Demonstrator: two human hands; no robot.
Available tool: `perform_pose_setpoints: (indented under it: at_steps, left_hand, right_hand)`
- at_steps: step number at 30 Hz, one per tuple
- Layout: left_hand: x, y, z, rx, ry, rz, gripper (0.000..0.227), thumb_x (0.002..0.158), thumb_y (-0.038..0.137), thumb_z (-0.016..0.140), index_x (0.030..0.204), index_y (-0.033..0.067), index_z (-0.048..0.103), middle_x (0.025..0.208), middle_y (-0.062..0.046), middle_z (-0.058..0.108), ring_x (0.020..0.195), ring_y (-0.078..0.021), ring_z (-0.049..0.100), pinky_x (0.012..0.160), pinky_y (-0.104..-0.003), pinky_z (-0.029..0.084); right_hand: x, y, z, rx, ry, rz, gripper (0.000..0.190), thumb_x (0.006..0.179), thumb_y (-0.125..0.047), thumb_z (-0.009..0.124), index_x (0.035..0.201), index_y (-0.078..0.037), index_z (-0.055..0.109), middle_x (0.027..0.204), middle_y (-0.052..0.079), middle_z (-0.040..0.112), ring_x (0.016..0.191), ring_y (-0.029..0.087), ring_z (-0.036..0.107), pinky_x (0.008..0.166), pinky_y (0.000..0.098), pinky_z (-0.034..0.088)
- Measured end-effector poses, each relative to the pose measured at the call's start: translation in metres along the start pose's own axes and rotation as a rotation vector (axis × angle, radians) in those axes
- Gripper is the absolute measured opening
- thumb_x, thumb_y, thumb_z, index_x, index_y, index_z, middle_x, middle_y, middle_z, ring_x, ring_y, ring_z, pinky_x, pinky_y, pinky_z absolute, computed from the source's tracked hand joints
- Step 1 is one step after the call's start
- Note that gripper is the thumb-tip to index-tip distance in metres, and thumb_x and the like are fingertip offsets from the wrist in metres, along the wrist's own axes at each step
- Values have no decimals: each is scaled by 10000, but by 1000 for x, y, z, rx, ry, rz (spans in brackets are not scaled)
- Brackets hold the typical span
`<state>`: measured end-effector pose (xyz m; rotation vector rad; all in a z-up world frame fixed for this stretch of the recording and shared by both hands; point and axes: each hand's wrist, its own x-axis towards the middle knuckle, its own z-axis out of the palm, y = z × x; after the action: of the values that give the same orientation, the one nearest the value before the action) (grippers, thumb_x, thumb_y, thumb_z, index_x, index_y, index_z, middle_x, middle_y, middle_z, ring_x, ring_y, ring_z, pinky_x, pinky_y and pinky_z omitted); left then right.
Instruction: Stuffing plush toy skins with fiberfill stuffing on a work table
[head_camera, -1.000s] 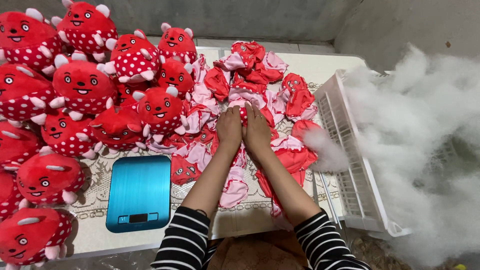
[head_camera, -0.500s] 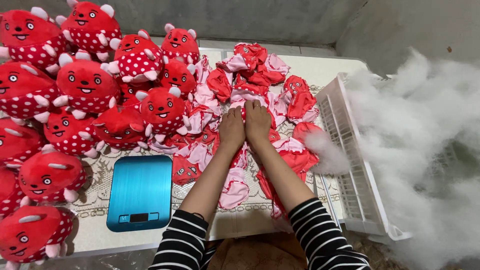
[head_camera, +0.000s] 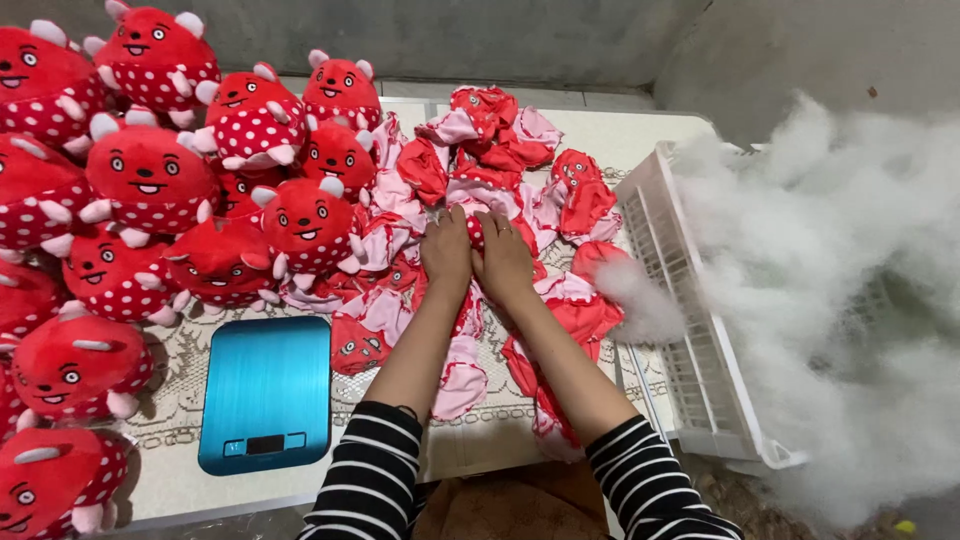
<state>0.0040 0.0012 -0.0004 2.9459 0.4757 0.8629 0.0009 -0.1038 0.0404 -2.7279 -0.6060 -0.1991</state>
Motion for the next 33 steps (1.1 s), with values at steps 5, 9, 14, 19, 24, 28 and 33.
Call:
perform_pose_setpoints:
  at_steps: [5, 9, 14, 19, 24, 28, 33]
  left_hand:
    - [-2, -4, 34, -198, -290, -10, 203, 867, 129, 634, 1050, 138, 545, 996, -105, 648, 922, -334, 673, 702, -453, 609]
    - [4, -13, 7, -519, -683, -37, 721, 795, 80, 674, 1455, 58, 386, 1351, -239, 490, 1240, -506, 521, 955, -632, 521]
    - [-7, -12, -12, -523, -680, -27, 818, 842, -18, 590, 1579, 29, 239, 1554, -247, 338, 1411, -506, 338, 1107, -592, 423]
    - [-2, -8, -31, -488, -599, -30, 798, 872, 71, 677, 1567, -2, 291, 1536, -262, 385, 1392, -513, 379, 1120, -582, 407]
    - [3, -10, -35, -451, -446, -49, 389, 967, 32, 497, 1342, 20, 601, 1182, -210, 672, 1072, -424, 674, 873, -525, 578]
    - [16, -22, -5, -499, -517, -85, 365, 986, 39, 480, 1317, 67, 633, 1111, -170, 707, 1042, -392, 713, 838, -518, 601]
    - [20, -21, 30, -578, -715, -20, 717, 878, 95, 539, 1539, -62, 311, 1465, -335, 467, 1291, -524, 537, 1004, -631, 486]
  right_hand:
    - [14, 2, 16, -102, 0, 60, 580, 820, -151, 705, 1364, -211, 514, 1271, 90, 541, 1094, 352, 635, 828, 498, 584]
    - [34, 18, 50, -287, 97, 62, 437, 829, -117, 639, 1251, -196, 554, 1121, 55, 578, 976, 301, 663, 729, 439, 582]
    - [32, 10, 37, -260, 97, 28, 382, 876, -93, 593, 1232, -202, 510, 1120, 75, 544, 966, 310, 645, 738, 442, 581]
    - [-1, -2, -1, 110, -118, 0, 850, 868, -80, 573, 1640, -141, 225, 1574, 261, 342, 1441, 467, 392, 1087, 609, 443]
    - [-37, 1, 19, -164, 121, -241, 802, 831, -143, 605, 1580, -15, 350, 1625, 225, 361, 1472, 400, 383, 1119, 599, 369]
    - [-46, 2, 25, -243, 101, -261, 801, 849, -268, 591, 1583, -46, 360, 1684, 153, 287, 1540, 311, 295, 1187, 545, 305]
    - [-19, 18, 51, -419, 251, -292, 920, 770, -254, 704, 1608, -116, 349, 1698, 89, 279, 1546, 274, 275, 1206, 522, 280]
